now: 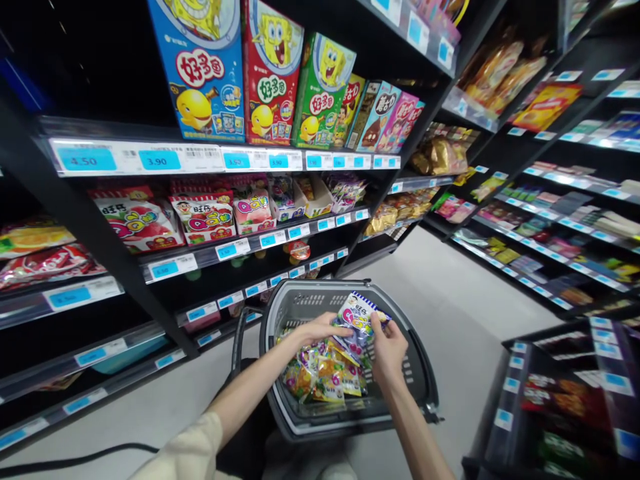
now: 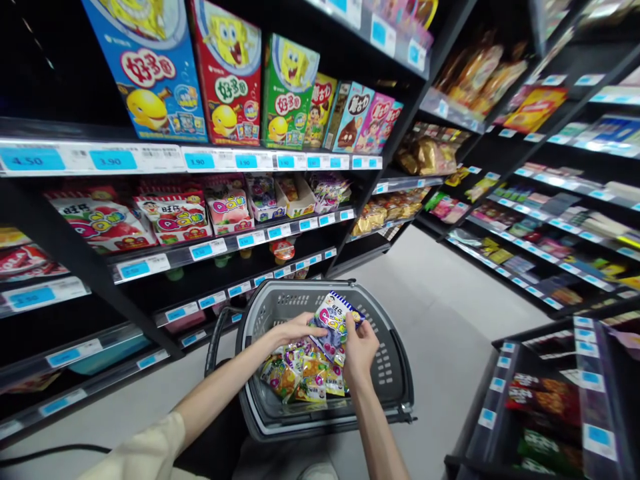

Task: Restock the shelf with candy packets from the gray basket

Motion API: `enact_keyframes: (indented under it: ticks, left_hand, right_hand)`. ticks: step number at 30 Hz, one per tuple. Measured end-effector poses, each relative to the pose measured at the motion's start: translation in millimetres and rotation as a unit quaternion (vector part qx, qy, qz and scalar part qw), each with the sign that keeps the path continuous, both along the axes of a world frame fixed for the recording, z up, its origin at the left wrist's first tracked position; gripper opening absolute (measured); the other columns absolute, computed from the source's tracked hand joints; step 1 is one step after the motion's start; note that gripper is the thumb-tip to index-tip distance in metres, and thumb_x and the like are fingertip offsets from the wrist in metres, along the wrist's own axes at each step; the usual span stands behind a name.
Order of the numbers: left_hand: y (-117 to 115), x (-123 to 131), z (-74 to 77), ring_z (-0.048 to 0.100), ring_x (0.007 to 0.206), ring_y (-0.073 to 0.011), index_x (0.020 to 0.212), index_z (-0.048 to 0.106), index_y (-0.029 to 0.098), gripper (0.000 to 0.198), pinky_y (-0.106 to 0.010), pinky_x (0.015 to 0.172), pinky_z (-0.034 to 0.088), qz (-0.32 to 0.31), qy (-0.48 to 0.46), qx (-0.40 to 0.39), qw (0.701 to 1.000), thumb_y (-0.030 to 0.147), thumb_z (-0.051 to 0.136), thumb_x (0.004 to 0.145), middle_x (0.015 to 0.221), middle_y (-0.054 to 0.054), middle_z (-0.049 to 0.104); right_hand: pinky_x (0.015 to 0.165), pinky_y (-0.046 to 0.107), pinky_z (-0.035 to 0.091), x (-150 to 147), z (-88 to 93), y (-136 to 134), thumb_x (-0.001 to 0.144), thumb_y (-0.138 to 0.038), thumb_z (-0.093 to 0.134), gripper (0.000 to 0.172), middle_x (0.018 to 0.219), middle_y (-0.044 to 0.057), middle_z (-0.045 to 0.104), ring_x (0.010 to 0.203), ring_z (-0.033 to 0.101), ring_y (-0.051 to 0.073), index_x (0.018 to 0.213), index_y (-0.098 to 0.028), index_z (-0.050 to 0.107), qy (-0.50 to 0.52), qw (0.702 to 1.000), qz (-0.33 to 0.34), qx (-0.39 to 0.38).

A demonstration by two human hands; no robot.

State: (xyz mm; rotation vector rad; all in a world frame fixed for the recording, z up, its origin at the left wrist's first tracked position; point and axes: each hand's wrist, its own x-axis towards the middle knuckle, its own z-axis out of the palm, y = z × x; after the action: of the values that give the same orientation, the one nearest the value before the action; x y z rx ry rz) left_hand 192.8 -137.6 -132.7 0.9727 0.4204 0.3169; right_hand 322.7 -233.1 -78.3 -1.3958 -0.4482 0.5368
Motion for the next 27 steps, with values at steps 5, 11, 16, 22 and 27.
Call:
enact_keyframes:
  ticks: [5,11,16,22,27]
  left_hand:
    - [-5.9,-5.0,7.4,0.071,0.074,-0.0192,0.103,0.072,0.011,0.070,-0.035,0.073,0.058,-0.052,-0.025,0.021,0.998,0.033,0.101,0.044,0.092,-0.007,0.076]
    - [-10.8,-2.9,6.8,0.069,0.065,-0.0173,0.096,0.071,0.009,0.067,-0.032,0.068,0.058,-0.016,-0.044,0.033,0.998,0.031,0.101,0.040,0.077,-0.004,0.073]
    - [-13.6,0.9,4.3,0.068,0.062,-0.0164,0.102,0.070,0.008,0.074,-0.029,0.065,0.057,0.012,-0.056,0.019,0.998,0.033,0.102,0.040,0.075,-0.004,0.072]
    - [-13.3,-0.1,1.9,0.070,0.066,-0.0196,0.109,0.070,0.008,0.082,-0.034,0.068,0.058,0.017,-0.043,0.035,0.998,0.035,0.102,0.038,0.083,-0.008,0.074]
    - [-13.4,3.9,0.5,0.071,0.070,-0.0216,0.112,0.070,0.008,0.087,-0.035,0.070,0.058,0.018,-0.037,0.040,0.998,0.035,0.102,0.036,0.086,-0.008,0.074]
  right_hand:
    - [0.069,0.030,0.057,1.4,2.9,-2.5,0.063,-0.054,0.088,0.053,0.089,0.008,0.076,0.077,0.070,0.021,0.093,-0.013,0.071,-0.021,1.000,-0.007,0.017]
    - [0.056,0.028,0.053,-2.8,8.8,-6.2,0.056,-0.052,0.092,0.056,0.081,0.006,0.076,0.071,0.070,0.023,0.092,-0.013,0.074,0.056,0.995,0.056,-0.053]
    - [0.051,0.028,0.052,-6.4,5.5,-5.3,0.059,-0.058,0.089,0.055,0.069,0.005,0.073,0.067,0.069,0.024,0.087,-0.013,0.073,0.079,0.986,0.101,-0.103]
    - [0.050,0.029,0.051,-3.8,-3.2,-4.6,0.057,-0.070,0.085,0.063,0.064,0.006,0.070,0.064,0.069,0.025,0.078,-0.014,0.070,0.047,0.987,0.087,-0.126]
    - [0.050,0.030,0.050,0.0,-7.4,-3.9,0.065,-0.078,0.076,0.066,0.067,0.008,0.071,0.063,0.068,0.025,0.080,-0.014,0.071,0.034,0.989,0.085,-0.118]
